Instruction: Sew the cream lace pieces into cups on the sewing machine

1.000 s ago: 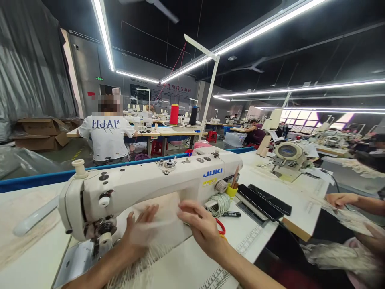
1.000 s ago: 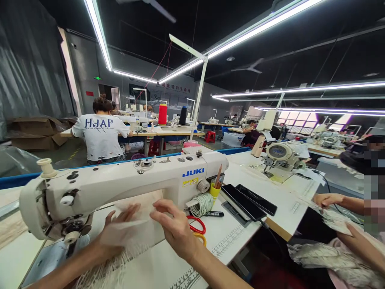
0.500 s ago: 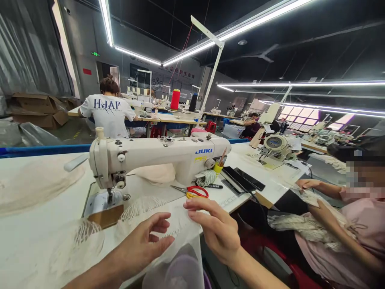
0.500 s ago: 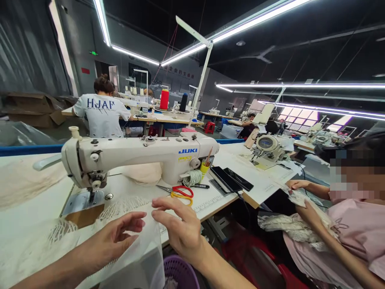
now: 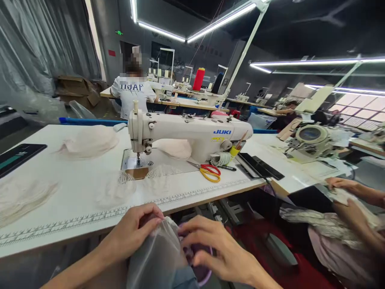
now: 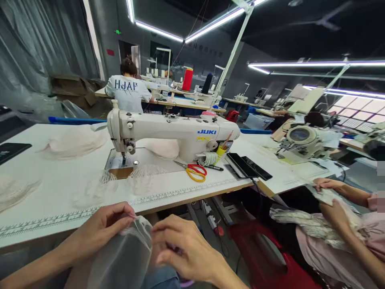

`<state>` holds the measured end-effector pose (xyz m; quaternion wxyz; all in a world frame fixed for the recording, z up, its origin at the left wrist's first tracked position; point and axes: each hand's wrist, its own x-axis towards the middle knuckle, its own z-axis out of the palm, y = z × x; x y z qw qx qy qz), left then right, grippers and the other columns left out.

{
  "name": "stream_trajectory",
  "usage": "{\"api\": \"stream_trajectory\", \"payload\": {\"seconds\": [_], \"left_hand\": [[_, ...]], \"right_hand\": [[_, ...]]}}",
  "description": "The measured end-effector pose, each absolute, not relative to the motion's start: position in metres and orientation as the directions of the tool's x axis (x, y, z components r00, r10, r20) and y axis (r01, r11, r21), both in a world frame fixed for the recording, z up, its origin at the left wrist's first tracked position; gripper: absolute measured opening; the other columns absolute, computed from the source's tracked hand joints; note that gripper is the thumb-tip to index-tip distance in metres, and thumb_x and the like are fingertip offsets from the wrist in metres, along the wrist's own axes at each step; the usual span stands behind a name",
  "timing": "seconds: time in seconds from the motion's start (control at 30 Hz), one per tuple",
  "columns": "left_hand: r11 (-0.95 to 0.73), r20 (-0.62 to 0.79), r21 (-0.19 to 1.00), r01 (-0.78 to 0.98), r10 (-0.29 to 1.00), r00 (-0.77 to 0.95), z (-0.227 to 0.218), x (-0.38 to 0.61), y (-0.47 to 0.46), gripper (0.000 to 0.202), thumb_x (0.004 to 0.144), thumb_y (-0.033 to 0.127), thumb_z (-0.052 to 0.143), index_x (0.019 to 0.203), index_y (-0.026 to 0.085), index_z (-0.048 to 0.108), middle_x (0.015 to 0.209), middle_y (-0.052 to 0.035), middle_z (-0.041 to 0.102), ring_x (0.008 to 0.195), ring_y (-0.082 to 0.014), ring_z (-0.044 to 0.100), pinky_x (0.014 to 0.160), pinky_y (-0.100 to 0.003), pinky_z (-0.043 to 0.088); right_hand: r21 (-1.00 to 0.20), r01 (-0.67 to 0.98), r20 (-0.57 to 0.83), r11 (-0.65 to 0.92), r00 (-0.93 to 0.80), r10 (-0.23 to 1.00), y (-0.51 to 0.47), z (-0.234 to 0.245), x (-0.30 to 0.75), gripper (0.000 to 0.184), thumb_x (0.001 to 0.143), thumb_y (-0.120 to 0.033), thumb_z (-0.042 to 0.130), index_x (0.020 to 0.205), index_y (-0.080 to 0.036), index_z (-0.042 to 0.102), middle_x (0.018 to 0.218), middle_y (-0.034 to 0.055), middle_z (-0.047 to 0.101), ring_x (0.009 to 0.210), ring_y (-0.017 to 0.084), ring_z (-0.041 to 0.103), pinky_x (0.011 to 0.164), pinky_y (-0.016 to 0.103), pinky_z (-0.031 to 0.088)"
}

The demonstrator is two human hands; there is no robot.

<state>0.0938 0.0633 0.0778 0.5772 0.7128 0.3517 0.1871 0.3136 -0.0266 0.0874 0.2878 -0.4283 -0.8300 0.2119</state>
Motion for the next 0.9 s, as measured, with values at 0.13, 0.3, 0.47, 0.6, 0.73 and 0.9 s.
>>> {"api": "stream_trajectory", "payload": {"seconds": [0.13, 0.3, 0.47, 0.6, 0.73, 0.9], "left_hand": [[-0.330, -0.074, 0.871, 0.363, 0.643, 0.762, 0.086, 0.078, 0.058, 0.017, 0.086, 0.025, 0.048, 0.079, 0.018, 0.061, 0.074, 0.0006, 0.059, 0.067, -0.0139, 0.054, 0.064, -0.023, 0.038], [-0.046, -0.216, 0.931, 0.363, 0.732, 0.646, 0.076, 0.055, 0.052, 0.018, 0.087, 0.032, 0.048, 0.086, 0.017, 0.059, 0.063, 0.0044, 0.050, 0.053, -0.0098, 0.045, 0.053, -0.021, 0.034], [0.126, -0.321, 0.933, 0.338, 0.717, 0.619, 0.061, 0.041, 0.049, 0.019, 0.081, 0.030, 0.055, 0.092, 0.016, 0.060, 0.063, 0.0058, 0.043, 0.057, -0.0095, 0.037, 0.053, -0.021, 0.029], [0.114, -0.346, 0.916, 0.384, 0.708, 0.615, 0.060, 0.040, 0.048, 0.018, 0.080, 0.027, 0.050, 0.084, 0.015, 0.063, 0.062, 0.0046, 0.044, 0.058, -0.0104, 0.035, 0.052, -0.022, 0.026], [0.115, -0.355, 0.907, 0.405, 0.727, 0.588, 0.061, 0.037, 0.047, 0.020, 0.078, 0.028, 0.052, 0.084, 0.014, 0.064, 0.065, 0.0031, 0.049, 0.061, -0.0116, 0.039, 0.055, -0.022, 0.029], [0.123, -0.335, 0.923, 0.366, 0.724, 0.602, 0.060, 0.031, 0.047, 0.026, 0.079, 0.031, 0.051, 0.099, 0.018, 0.063, 0.073, 0.0018, 0.054, 0.066, -0.0139, 0.047, 0.060, -0.022, 0.035]], "right_hand": [[-0.747, 0.486, 0.306, 0.453, -0.354, 0.884, -0.002, 0.066, 0.275, 0.072, 0.071, -0.057, 0.067, 0.126, -0.018, 0.044, 0.123, 0.0134, 0.052, 0.114, 0.023, 0.049, 0.093, 0.033, 0.041], [-0.827, 0.460, 0.169, 0.324, -0.346, 0.923, 0.018, 0.057, 0.239, 0.014, 0.090, -0.026, 0.051, 0.085, -0.017, 0.060, 0.061, -0.0025, 0.058, 0.058, 0.011, 0.053, 0.062, 0.021, 0.041], [-0.887, 0.370, 0.150, 0.275, -0.333, 0.931, 0.017, 0.058, 0.234, 0.021, 0.093, -0.023, 0.043, 0.074, -0.016, 0.052, 0.051, -0.0059, 0.049, 0.046, 0.007, 0.044, 0.052, 0.018, 0.034], [-0.854, 0.429, 0.182, 0.293, -0.281, 0.942, 0.016, 0.053, 0.232, 0.020, 0.092, -0.022, 0.042, 0.074, -0.017, 0.049, 0.054, -0.0058, 0.045, 0.049, 0.007, 0.040, 0.050, 0.018, 0.029], [-0.825, 0.486, 0.183, 0.290, -0.256, 0.949, 0.017, 0.047, 0.232, 0.022, 0.092, -0.025, 0.043, 0.072, -0.017, 0.048, 0.057, -0.0049, 0.044, 0.051, 0.008, 0.038, 0.050, 0.019, 0.027], [-0.814, 0.516, 0.148, 0.267, -0.261, 0.954, 0.017, 0.049, 0.231, 0.025, 0.093, -0.029, 0.041, 0.072, -0.017, 0.049, 0.057, -0.0048, 0.044, 0.052, 0.008, 0.037, 0.051, 0.020, 0.026]]}}
